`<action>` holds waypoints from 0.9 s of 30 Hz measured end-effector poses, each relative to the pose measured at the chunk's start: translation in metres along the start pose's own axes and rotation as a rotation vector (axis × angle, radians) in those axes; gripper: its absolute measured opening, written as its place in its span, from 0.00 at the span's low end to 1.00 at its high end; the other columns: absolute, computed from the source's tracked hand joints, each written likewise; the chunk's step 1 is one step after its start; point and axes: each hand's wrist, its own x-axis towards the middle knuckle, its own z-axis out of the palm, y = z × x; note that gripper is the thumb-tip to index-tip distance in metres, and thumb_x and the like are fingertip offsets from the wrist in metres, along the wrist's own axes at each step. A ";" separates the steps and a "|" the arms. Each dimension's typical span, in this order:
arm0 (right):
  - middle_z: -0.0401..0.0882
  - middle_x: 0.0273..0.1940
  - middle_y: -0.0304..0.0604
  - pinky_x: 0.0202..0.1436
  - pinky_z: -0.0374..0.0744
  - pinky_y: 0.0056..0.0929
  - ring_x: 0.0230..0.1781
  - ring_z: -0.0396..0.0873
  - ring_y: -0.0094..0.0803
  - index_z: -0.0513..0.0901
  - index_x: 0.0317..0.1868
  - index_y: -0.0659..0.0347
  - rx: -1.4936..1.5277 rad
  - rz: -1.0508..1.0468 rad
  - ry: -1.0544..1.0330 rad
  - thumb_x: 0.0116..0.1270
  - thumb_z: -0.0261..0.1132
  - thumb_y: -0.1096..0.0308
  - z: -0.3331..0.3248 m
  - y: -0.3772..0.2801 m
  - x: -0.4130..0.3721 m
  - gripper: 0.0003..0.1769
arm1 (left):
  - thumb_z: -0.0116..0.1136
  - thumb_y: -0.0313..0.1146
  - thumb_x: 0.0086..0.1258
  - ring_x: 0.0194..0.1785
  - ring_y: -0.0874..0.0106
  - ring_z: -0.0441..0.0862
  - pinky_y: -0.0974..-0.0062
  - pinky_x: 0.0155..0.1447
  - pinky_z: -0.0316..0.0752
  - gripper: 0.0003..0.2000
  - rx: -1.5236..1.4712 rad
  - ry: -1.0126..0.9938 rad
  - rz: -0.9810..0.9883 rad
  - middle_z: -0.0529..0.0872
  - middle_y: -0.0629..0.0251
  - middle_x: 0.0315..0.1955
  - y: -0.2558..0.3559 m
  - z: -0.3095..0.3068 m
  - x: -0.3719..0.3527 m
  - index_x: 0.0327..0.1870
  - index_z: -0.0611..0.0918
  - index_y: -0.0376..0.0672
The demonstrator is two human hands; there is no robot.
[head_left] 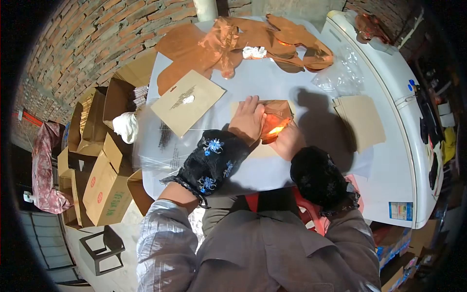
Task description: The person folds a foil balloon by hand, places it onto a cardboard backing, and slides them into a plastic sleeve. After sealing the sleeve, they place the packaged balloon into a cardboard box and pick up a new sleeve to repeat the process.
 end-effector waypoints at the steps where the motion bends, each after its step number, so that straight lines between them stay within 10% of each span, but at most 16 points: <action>1: 0.84 0.33 0.49 0.47 0.79 0.43 0.38 0.83 0.47 0.85 0.34 0.62 0.028 -0.015 0.041 0.55 0.73 0.61 0.001 -0.001 0.003 0.13 | 0.46 0.40 0.78 0.71 0.45 0.66 0.51 0.73 0.61 0.20 -0.003 0.030 -0.006 0.70 0.44 0.67 0.002 -0.001 -0.003 0.61 0.74 0.35; 14: 0.83 0.36 0.49 0.41 0.79 0.44 0.36 0.82 0.47 0.82 0.37 0.63 -0.008 0.296 -0.107 0.58 0.67 0.66 0.002 -0.005 -0.011 0.10 | 0.40 0.48 0.81 0.78 0.44 0.55 0.50 0.79 0.51 0.27 -0.022 -0.037 -0.014 0.61 0.43 0.75 -0.002 0.004 -0.015 0.73 0.68 0.40; 18: 0.82 0.37 0.50 0.49 0.79 0.46 0.41 0.82 0.51 0.82 0.33 0.63 0.035 0.321 0.446 0.61 0.61 0.73 0.059 0.044 -0.044 0.03 | 0.41 0.50 0.81 0.78 0.44 0.54 0.50 0.79 0.50 0.28 0.012 -0.057 -0.010 0.59 0.42 0.75 -0.001 0.004 -0.015 0.73 0.68 0.39; 21: 0.79 0.37 0.51 0.50 0.78 0.47 0.41 0.80 0.49 0.80 0.39 0.63 0.199 0.690 0.368 0.63 0.58 0.76 -0.013 0.033 -0.019 0.06 | 0.42 0.51 0.80 0.78 0.44 0.53 0.50 0.79 0.49 0.29 0.004 -0.060 -0.023 0.58 0.42 0.75 0.003 0.001 -0.015 0.73 0.67 0.39; 24: 0.79 0.47 0.54 0.56 0.76 0.47 0.48 0.79 0.50 0.80 0.48 0.64 0.114 0.621 0.124 0.65 0.60 0.72 -0.023 0.025 0.007 0.11 | 0.43 0.52 0.79 0.79 0.44 0.53 0.50 0.79 0.49 0.30 0.018 -0.041 -0.005 0.58 0.42 0.76 0.003 0.003 -0.017 0.73 0.67 0.39; 27: 0.79 0.56 0.58 0.64 0.72 0.50 0.58 0.76 0.56 0.80 0.53 0.68 0.007 0.081 0.100 0.67 0.61 0.67 -0.018 0.021 0.029 0.17 | 0.44 0.52 0.79 0.79 0.44 0.53 0.51 0.80 0.49 0.31 0.043 -0.052 0.006 0.58 0.42 0.76 0.002 0.002 -0.016 0.73 0.67 0.38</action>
